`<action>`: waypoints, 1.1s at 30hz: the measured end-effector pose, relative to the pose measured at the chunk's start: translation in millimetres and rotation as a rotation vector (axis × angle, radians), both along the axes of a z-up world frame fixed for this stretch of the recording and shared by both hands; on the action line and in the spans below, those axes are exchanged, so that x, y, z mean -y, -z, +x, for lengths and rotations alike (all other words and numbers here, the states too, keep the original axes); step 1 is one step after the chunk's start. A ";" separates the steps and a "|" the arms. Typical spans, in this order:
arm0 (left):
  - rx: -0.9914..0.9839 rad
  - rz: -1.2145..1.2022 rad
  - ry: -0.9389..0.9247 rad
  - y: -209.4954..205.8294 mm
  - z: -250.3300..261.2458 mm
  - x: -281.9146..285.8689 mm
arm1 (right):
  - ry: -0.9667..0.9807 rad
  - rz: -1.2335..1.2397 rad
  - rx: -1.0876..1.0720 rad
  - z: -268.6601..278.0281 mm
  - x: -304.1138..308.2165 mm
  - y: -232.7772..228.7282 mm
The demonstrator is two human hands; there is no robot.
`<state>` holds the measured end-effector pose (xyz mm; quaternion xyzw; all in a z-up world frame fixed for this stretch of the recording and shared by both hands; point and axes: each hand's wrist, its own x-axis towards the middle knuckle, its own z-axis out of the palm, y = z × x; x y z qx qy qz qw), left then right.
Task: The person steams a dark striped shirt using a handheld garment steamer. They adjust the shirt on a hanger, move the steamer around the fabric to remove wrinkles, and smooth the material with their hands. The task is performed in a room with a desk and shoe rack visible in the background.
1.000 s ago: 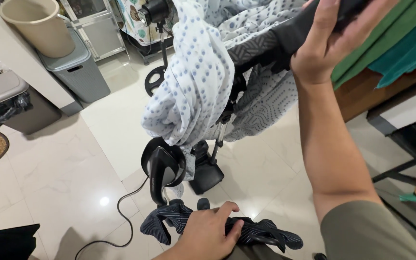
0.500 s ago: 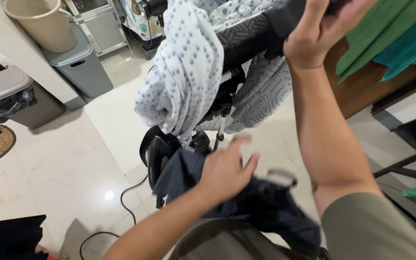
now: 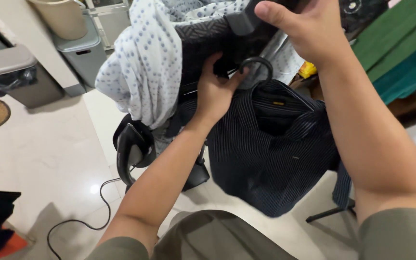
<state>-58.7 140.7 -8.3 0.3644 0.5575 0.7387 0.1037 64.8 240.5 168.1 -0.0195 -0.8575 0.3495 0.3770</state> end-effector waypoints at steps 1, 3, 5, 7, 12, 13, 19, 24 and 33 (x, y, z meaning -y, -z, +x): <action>0.016 0.030 -0.018 -2.6 0.3 -3.6 | -0.069 -0.043 0.015 0.2 -2.3 -2.4; 0.032 0.074 -0.064 -7.1 3.2 -4.4 | -0.204 -0.127 0.048 -1.0 -6.9 -4.4; 0.035 0.098 -0.121 -8.4 6.6 2.1 | -0.099 0.064 0.193 3.3 -13.7 -9.7; -0.042 0.080 -0.179 -12.9 8.4 1.9 | -0.066 0.323 0.229 6.4 -22.1 -11.1; -0.272 0.100 -0.310 -17.0 15.2 11.3 | 0.158 0.647 0.318 13.0 -43.1 5.3; -0.295 0.057 -0.352 -18.9 17.5 14.2 | 0.160 0.646 0.303 11.5 -47.3 10.6; -0.332 -0.019 -0.405 -25.2 21.6 20.5 | -0.073 0.717 0.057 3.3 -62.7 29.2; -0.315 -0.005 -0.371 -25.3 15.1 19.9 | -0.017 0.718 -0.042 -8.5 -57.5 41.9; -0.256 -0.020 -0.372 -30.1 -0.2 13.9 | 0.056 0.763 -0.053 -22.9 -51.4 42.2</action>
